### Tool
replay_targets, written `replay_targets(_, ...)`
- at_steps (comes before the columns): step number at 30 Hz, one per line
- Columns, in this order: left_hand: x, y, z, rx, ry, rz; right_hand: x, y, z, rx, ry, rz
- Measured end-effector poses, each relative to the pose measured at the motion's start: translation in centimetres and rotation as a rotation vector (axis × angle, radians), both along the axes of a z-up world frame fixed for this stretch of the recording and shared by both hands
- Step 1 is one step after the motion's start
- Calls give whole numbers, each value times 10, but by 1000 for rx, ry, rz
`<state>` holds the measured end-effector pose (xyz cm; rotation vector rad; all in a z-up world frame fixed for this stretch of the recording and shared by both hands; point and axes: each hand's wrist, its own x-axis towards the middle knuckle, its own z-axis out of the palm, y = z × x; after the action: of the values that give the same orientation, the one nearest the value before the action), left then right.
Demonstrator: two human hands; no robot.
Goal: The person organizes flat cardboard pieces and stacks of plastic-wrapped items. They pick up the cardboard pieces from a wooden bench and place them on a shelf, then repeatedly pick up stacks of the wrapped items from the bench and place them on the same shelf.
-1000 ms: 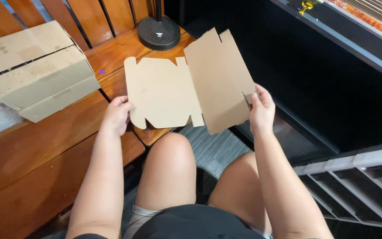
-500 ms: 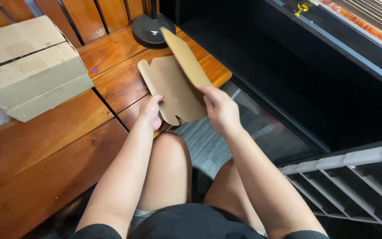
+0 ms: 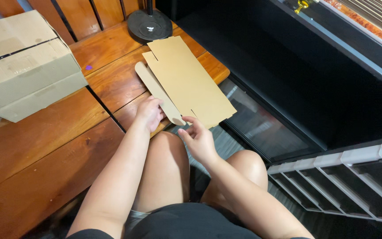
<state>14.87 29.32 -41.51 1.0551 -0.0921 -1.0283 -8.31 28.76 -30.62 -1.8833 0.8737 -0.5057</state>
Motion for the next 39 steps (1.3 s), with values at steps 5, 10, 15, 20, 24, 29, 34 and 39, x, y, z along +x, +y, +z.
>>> replay_targets(5, -7, 4, 8, 22, -25, -12, 11, 13, 4, 559, -280, -108)
replay_targets(10, -26, 15, 47, 46, -66, 1, 24, -3, -8, 829, -533, -257)
replay_targets(15, -31, 21, 70, 37, -60, 24, 29, -22, -33, 723, -607, -501)
replay_targets(20, -20, 13, 75, 112, -133, 257, 7, -35, -36, 654, -552, -527)
replay_targets(24, -9, 21, 83, 90, -286, 366, -16, -58, -55, 575, -512, -529)
replay_targets(29, 11, 27, 72, 100, -422, 161, -45, -70, -42, 518, -438, -494)
replay_targets(34, 13, 21, 47, 114, -536, -24, -66, -78, -36, 448, -412, -457)
replay_targets(39, -15, 53, 74, 160, -577, -113, -85, -60, 18, 366, -328, -422)
